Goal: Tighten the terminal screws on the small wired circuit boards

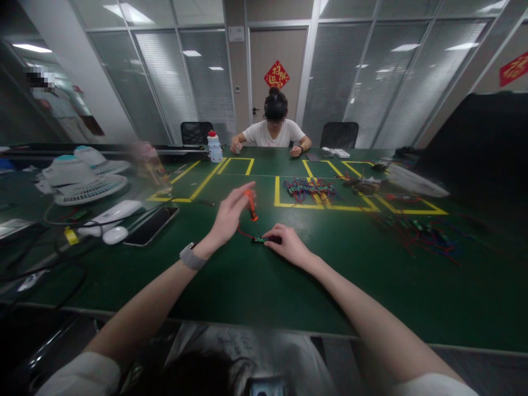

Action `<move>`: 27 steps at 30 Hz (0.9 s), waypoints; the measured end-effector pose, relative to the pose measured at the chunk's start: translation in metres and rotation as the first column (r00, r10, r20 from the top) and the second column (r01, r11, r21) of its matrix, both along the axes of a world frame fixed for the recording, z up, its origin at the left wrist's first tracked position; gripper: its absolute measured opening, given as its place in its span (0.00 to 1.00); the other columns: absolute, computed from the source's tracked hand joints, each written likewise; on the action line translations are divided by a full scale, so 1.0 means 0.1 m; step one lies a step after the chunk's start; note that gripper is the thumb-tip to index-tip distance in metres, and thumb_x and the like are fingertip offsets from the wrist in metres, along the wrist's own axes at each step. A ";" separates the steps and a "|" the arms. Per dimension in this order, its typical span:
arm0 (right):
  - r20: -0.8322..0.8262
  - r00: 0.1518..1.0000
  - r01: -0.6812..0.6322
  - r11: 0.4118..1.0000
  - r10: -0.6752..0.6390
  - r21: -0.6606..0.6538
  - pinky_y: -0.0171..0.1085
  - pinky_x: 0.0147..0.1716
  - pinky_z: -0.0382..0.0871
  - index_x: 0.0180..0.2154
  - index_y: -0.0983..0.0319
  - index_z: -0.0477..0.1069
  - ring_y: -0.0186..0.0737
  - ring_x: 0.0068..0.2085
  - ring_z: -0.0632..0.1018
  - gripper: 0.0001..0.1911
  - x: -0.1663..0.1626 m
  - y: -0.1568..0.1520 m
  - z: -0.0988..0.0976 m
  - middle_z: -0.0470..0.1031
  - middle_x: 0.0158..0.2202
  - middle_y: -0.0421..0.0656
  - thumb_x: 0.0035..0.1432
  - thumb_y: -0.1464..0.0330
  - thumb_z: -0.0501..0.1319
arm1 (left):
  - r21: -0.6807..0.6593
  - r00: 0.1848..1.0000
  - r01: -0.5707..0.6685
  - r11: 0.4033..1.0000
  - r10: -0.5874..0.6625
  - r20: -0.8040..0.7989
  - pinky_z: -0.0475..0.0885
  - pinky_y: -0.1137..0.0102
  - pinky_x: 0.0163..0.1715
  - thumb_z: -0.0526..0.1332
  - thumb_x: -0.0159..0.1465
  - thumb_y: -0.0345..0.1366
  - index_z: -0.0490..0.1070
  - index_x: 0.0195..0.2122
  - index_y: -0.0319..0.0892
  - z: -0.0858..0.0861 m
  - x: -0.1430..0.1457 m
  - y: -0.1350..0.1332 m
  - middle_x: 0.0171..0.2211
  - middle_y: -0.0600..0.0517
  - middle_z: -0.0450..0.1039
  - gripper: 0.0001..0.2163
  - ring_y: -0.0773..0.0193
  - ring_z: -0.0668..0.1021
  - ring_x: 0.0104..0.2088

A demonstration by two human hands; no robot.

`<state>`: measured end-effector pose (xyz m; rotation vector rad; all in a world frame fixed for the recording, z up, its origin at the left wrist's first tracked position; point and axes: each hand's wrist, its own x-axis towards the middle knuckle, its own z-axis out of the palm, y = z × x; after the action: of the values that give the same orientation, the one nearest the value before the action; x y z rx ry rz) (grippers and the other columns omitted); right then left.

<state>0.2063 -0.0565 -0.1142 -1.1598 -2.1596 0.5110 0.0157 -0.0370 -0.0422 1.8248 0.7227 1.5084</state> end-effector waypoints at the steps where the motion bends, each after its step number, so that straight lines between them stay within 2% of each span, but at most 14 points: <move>1: 0.000 1.000 -0.002 1.000 0.002 0.000 0.38 0.38 0.69 0.38 0.62 0.78 0.39 0.36 0.75 0.08 0.00 0.00 0.00 0.74 0.34 0.45 0.55 0.70 0.63 | -0.044 0.997 0.066 0.997 -0.064 0.045 0.73 0.67 0.44 0.53 0.67 0.34 0.68 0.53 0.44 -0.01 0.01 0.01 0.45 0.47 0.72 0.15 0.64 0.76 0.44; 4: 0.005 1.000 0.000 1.000 0.000 0.000 0.38 0.38 0.68 0.38 0.62 0.78 0.40 0.36 0.75 0.08 0.01 0.00 -0.01 0.73 0.34 0.45 0.55 0.69 0.63 | -0.124 0.980 0.165 0.978 -0.148 0.136 0.75 0.66 0.42 0.56 0.64 0.34 0.68 0.52 0.41 -0.01 0.03 0.02 0.43 0.47 0.74 0.15 0.64 0.78 0.40; 8: 0.005 1.000 -0.001 1.000 0.001 -0.002 0.39 0.39 0.68 0.38 0.61 0.78 0.40 0.37 0.75 0.08 0.02 0.01 -0.02 0.73 0.34 0.44 0.56 0.69 0.63 | -0.068 0.997 0.029 0.997 -0.024 0.076 0.74 0.71 0.37 0.65 0.57 0.35 0.74 0.39 0.40 0.01 0.03 -0.02 0.34 0.51 0.74 0.09 0.68 0.76 0.33; 11: -0.001 1.000 -0.007 1.000 0.007 0.000 0.39 0.39 0.69 0.38 0.61 0.78 0.40 0.37 0.75 0.08 0.02 0.01 -0.02 0.73 0.35 0.44 0.55 0.69 0.63 | -0.010 0.998 -0.047 0.999 0.048 0.031 0.73 0.73 0.36 0.64 0.59 0.36 0.75 0.37 0.41 0.03 0.03 -0.05 0.36 0.51 0.72 0.07 0.67 0.75 0.36; 13: -0.003 1.000 -0.007 1.000 0.007 0.005 0.39 0.39 0.69 0.38 0.61 0.78 0.40 0.37 0.75 0.08 0.02 0.01 -0.02 0.73 0.34 0.44 0.55 0.69 0.63 | -0.014 0.999 0.015 1.000 -0.015 0.035 0.74 0.72 0.37 0.59 0.63 0.36 0.74 0.40 0.41 0.03 0.04 -0.06 0.41 0.48 0.72 0.08 0.65 0.76 0.39; 15: 0.002 1.000 -0.007 1.000 0.007 0.008 0.39 0.39 0.68 0.38 0.61 0.78 0.40 0.36 0.75 0.08 0.01 0.01 -0.01 0.73 0.34 0.44 0.55 0.69 0.63 | -0.066 0.987 0.149 0.987 -0.144 0.071 0.74 0.69 0.38 0.55 0.66 0.37 0.72 0.44 0.41 0.03 0.04 -0.06 0.42 0.47 0.72 0.10 0.64 0.77 0.40; 18: 0.003 1.000 -0.007 1.000 0.007 0.008 0.39 0.39 0.68 0.38 0.61 0.78 0.40 0.36 0.74 0.08 0.01 0.00 0.00 0.73 0.34 0.44 0.56 0.69 0.63 | -0.115 0.961 0.265 0.957 -0.252 0.114 0.75 0.68 0.38 0.56 0.65 0.36 0.70 0.45 0.40 0.03 0.05 -0.06 0.39 0.48 0.74 0.10 0.64 0.78 0.38; 20: -0.001 1.000 -0.007 1.000 0.007 0.005 0.38 0.38 0.68 0.38 0.61 0.78 0.40 0.36 0.74 0.08 0.01 0.00 -0.01 0.73 0.34 0.44 0.55 0.69 0.63 | -0.096 0.969 0.235 0.967 -0.226 0.099 0.75 0.70 0.38 0.60 0.62 0.35 0.71 0.42 0.40 0.03 0.05 -0.07 0.37 0.49 0.74 0.08 0.66 0.78 0.36; 23: 0.000 1.000 -0.004 1.000 0.004 0.003 0.39 0.39 0.68 0.38 0.61 0.78 0.40 0.36 0.74 0.08 0.01 0.01 -0.01 0.73 0.34 0.44 0.55 0.69 0.63 | -0.028 0.996 0.084 0.996 -0.083 0.033 0.74 0.72 0.35 0.63 0.60 0.35 0.72 0.39 0.41 0.02 0.05 -0.10 0.37 0.51 0.71 0.07 0.68 0.76 0.34; 25: 0.002 1.000 -0.001 1.000 0.001 0.002 0.39 0.39 0.68 0.38 0.62 0.78 0.40 0.36 0.74 0.08 0.01 0.00 -0.01 0.73 0.34 0.44 0.55 0.69 0.63 | 0.052 0.999 -0.042 0.998 0.043 -0.029 0.74 0.73 0.36 0.61 0.62 0.36 0.72 0.40 0.42 0.01 0.05 -0.12 0.41 0.49 0.68 0.07 0.65 0.74 0.39; 27: 0.007 1.000 0.001 1.000 -0.001 0.000 0.38 0.39 0.68 0.38 0.62 0.78 0.40 0.36 0.74 0.08 0.01 0.00 -0.01 0.73 0.34 0.44 0.55 0.70 0.63 | 0.123 0.994 -0.079 0.989 0.088 -0.071 0.73 0.72 0.41 0.55 0.66 0.36 0.72 0.44 0.43 0.01 0.05 -0.13 0.45 0.48 0.65 0.09 0.63 0.73 0.45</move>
<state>0.2072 -0.0563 -0.1148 -1.1650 -2.1647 0.5074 0.0211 -0.0504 -0.0415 1.9726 0.7688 1.5731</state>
